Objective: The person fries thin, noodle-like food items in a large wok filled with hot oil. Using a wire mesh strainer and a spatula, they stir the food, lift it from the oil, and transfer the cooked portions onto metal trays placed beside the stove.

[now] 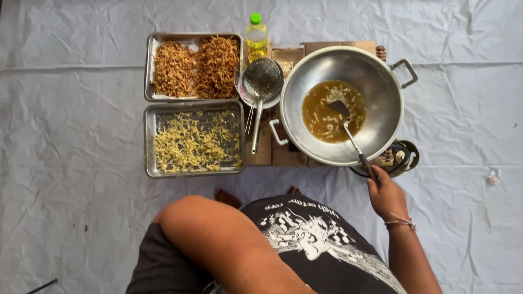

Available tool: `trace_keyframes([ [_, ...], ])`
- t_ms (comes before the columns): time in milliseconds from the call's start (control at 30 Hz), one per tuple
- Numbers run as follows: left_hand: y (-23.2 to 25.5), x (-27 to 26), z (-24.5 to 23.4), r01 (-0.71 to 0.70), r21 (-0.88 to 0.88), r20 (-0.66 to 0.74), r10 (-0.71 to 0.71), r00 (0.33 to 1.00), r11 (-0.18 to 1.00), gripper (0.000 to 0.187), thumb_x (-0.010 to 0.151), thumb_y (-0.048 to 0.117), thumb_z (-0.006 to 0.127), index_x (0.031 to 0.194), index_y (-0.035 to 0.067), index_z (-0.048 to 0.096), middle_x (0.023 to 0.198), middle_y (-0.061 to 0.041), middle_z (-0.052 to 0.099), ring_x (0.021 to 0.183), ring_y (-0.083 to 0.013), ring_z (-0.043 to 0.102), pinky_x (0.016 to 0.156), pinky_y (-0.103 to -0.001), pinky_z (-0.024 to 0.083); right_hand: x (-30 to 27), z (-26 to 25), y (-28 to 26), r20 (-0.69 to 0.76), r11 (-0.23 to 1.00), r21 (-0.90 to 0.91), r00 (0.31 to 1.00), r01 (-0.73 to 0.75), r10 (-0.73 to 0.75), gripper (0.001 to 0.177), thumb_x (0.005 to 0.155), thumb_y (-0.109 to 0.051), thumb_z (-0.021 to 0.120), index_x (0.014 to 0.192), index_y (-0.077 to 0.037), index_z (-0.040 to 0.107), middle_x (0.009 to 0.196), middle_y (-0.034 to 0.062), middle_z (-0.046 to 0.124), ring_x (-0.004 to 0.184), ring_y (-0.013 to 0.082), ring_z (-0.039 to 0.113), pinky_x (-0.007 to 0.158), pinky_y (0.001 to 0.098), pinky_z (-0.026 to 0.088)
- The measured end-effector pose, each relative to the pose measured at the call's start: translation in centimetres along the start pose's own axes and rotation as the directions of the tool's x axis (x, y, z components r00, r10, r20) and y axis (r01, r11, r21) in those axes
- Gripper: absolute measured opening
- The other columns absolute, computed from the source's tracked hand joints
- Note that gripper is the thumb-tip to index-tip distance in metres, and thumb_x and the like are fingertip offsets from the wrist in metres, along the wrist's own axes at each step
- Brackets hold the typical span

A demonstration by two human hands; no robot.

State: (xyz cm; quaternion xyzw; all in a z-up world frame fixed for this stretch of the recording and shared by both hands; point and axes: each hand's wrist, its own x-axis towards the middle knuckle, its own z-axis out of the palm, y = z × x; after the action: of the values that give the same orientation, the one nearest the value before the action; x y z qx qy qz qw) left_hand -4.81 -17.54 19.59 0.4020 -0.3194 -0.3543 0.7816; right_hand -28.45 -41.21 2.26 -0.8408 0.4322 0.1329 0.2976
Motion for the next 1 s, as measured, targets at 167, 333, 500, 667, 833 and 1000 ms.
trace_keyframes([
  [167,1.5,-1.2,1.1,-0.005,-0.016,0.026,0.005,1.0,1.0,0.055,0.108,0.054,0.035,0.136,0.011,0.058,0.133,-0.009,0.064,0.124,-0.0205,0.061,0.101,-0.035,0.049,0.7,0.2,0.5,0.021,1.0,-0.021,1.0,-0.011,0.011,0.051,0.102,-0.032,0.055,0.152,-0.026,0.051,0.134,0.0227,0.067,0.126,0.0435,0.06,0.109,0.0544,0.046],
  [333,2.4,-1.2,1.4,-0.018,-0.03,0.077,0.02,0.997,0.999,0.055,0.11,0.055,0.033,0.136,0.015,0.058,0.135,-0.007,0.064,0.127,-0.0192,0.06,0.103,-0.036,0.048,0.7,0.1,0.1,0.019,1.0,-0.023,1.0,-0.011,0.011,0.052,0.102,-0.032,0.056,0.153,-0.025,0.05,0.134,0.0243,0.066,0.125,0.0448,0.06,0.109,0.0547,0.046],
  [500,3.2,-0.1,1.8,-0.032,-0.045,0.16,0.039,0.986,0.998,0.054,0.112,0.057,0.03,0.136,0.018,0.059,0.138,-0.004,0.064,0.13,-0.0178,0.06,0.105,-0.036,0.047,3.8,3.6,5.0,-0.067,0.999,-0.049,0.998,0.018,-0.021,0.055,0.093,-0.04,0.054,0.147,-0.032,0.049,0.126,0.0073,0.071,0.11,0.0334,0.069,0.092,0.0434,0.05],
  [667,-1.5,1.5,-4.8,-0.004,0.207,-0.083,0.021,0.996,0.978,0.047,0.107,0.048,0.042,0.128,0.01,0.061,0.126,-0.011,0.064,0.119,-0.0259,0.061,0.101,-0.04,0.048,0.5,0.9,1.8,-0.026,0.999,-0.018,0.999,0.039,-0.04,0.05,0.097,-0.031,0.055,0.147,-0.024,0.053,0.131,0.0171,0.069,0.118,0.044,0.063,0.099,0.0526,0.049],
  [833,-13.2,-1.8,-20.9,0.637,0.539,-0.717,-0.096,0.69,0.552,0.031,0.092,0.033,0.067,0.113,0.012,0.072,0.111,-0.01,0.073,0.111,-0.0298,0.068,0.094,-0.043,0.052,-0.9,-0.4,0.2,0.031,0.999,0.014,0.998,-0.048,0.047,0.051,0.101,-0.03,0.054,0.152,-0.024,0.052,0.135,0.0223,0.067,0.126,0.0437,0.061,0.108,0.054,0.047],
  [1000,-22.2,-7.6,-30.7,0.875,0.44,-0.792,-0.373,0.484,0.2,0.042,0.091,0.052,0.065,0.119,0.021,0.072,0.111,-0.003,0.075,0.108,-0.0264,0.071,0.09,-0.042,0.057,-1.2,-0.6,-0.4,0.036,0.996,0.017,0.996,-0.085,0.085,0.05,0.102,-0.029,0.053,0.152,-0.024,0.052,0.131,0.0244,0.069,0.125,0.044,0.062,0.107,0.0531,0.048],
])
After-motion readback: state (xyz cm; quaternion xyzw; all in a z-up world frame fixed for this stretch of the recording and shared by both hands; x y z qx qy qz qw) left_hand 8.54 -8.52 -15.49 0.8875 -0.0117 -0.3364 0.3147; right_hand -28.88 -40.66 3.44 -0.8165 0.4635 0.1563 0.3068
